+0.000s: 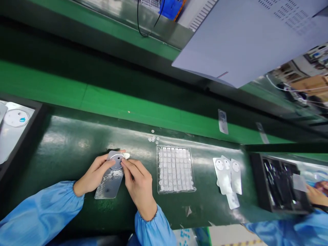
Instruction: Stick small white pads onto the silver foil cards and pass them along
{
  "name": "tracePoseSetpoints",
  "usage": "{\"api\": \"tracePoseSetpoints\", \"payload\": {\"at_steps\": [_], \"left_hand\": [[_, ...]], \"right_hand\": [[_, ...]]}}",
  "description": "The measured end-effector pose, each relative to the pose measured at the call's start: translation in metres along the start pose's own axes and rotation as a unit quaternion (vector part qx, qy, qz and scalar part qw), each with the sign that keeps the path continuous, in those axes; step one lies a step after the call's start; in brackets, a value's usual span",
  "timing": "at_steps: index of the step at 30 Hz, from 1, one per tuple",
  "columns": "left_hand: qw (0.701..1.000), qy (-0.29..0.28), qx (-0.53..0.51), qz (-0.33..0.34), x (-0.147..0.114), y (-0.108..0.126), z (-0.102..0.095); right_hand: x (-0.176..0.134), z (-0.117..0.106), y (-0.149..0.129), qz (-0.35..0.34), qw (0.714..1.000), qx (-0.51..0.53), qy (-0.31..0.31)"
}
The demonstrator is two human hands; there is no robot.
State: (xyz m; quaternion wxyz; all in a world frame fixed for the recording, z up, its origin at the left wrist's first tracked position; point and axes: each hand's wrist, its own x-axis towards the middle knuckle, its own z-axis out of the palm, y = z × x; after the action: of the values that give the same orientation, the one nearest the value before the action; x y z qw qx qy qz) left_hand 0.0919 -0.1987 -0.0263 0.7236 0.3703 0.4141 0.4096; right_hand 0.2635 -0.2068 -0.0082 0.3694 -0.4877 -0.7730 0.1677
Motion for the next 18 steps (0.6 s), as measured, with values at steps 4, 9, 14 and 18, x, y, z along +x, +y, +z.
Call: {"api": "tracePoseSetpoints", "payload": {"at_steps": [4, 9, 14, 18], "left_hand": [[1.0, 0.007, 0.003, 0.007, 0.001, -0.001, 0.0], [0.998, 0.039, -0.047, -0.033, 0.003, -0.003, -0.001], [0.976, 0.039, -0.183, -0.112, 0.004, 0.0, 0.002], [0.975, 0.088, -0.165, -0.123, 0.006, 0.006, 0.001]], "right_hand": [[-0.002, 0.003, 0.0, 0.042, 0.999, 0.013, -0.022], [-0.009, 0.005, -0.004, 0.192, 0.953, 0.225, 0.062], [-0.04, -0.034, 0.011, 0.269, 0.896, 0.315, 0.158], [-0.109, -0.105, 0.043, 0.349, 0.843, 0.307, 0.272]]}}
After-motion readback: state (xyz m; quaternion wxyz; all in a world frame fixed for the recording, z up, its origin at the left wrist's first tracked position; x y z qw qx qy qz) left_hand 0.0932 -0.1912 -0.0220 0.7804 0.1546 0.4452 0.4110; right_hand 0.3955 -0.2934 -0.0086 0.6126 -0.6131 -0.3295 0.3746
